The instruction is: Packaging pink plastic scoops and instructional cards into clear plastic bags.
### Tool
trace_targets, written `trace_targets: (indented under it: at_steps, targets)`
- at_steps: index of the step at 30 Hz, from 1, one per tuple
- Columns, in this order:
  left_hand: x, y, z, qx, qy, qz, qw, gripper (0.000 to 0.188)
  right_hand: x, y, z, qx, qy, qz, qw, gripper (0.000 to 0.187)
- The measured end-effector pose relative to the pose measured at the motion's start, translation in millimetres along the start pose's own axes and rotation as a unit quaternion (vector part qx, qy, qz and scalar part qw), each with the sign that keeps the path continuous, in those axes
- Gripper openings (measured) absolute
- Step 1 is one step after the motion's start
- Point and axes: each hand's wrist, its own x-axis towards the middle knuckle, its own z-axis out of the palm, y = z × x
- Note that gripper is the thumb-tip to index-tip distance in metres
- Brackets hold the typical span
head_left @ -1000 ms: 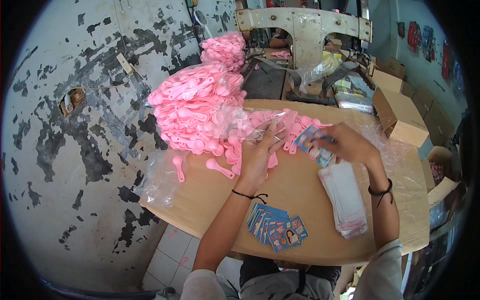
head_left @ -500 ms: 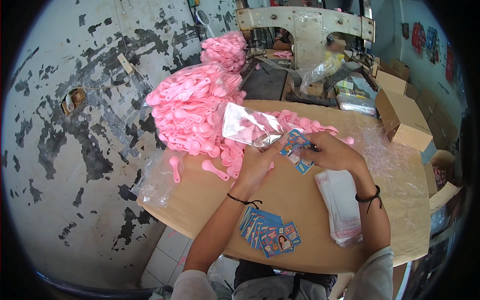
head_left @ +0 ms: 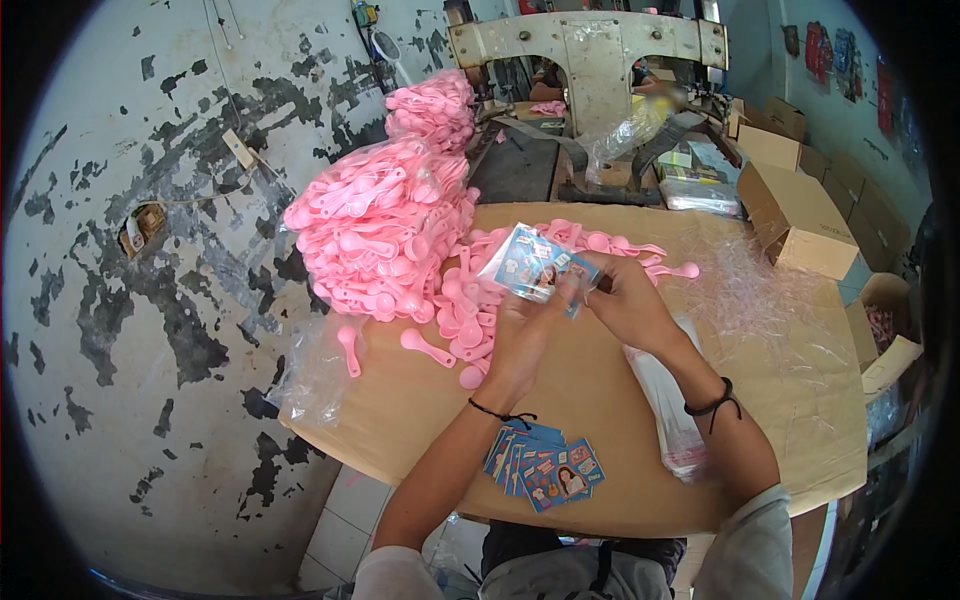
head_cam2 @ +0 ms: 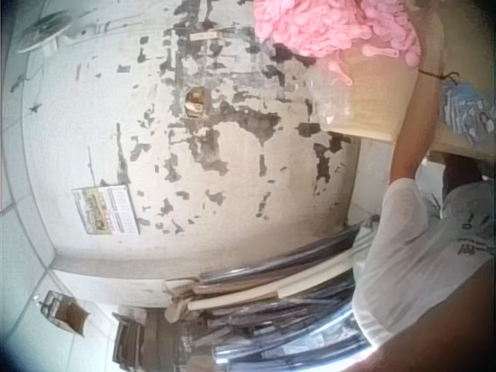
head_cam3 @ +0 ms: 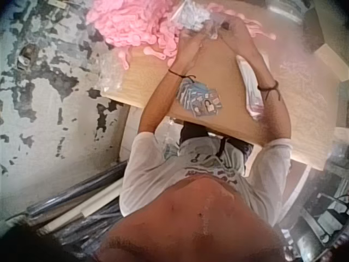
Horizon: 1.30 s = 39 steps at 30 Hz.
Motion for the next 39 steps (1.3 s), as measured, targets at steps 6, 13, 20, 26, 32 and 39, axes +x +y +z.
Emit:
trace_targets:
  at_steps: [6,13,20,26,32,39]
  targets:
    - [-1,3,-3,0.003,-0.072,0.024,0.997,0.035,-2,-1,2,0.072,-0.001,-0.062,0.996,0.022]
    - [0,24,-3,-0.179,-0.119,0.056,0.975,0.045,-5,-13,10,0.133,-0.016,-0.019,0.991,0.025]
    - [-2,26,-24,0.039,-0.157,0.041,0.986,0.035,0,0,10,0.136,-0.085,-0.013,0.987,0.02]
    - [15,40,-33,-0.081,-0.058,0.151,0.984,0.037,37,103,-69,-0.412,-0.029,-0.038,0.91,0.023]
    - [7,34,-25,-0.052,-0.091,0.125,0.987,0.042,27,169,-100,-0.484,-0.101,0.064,0.867,0.021]
    - [13,31,-33,0.039,-0.103,0.112,0.988,0.045,26,128,-82,-0.52,-0.139,0.051,0.841,0.024]
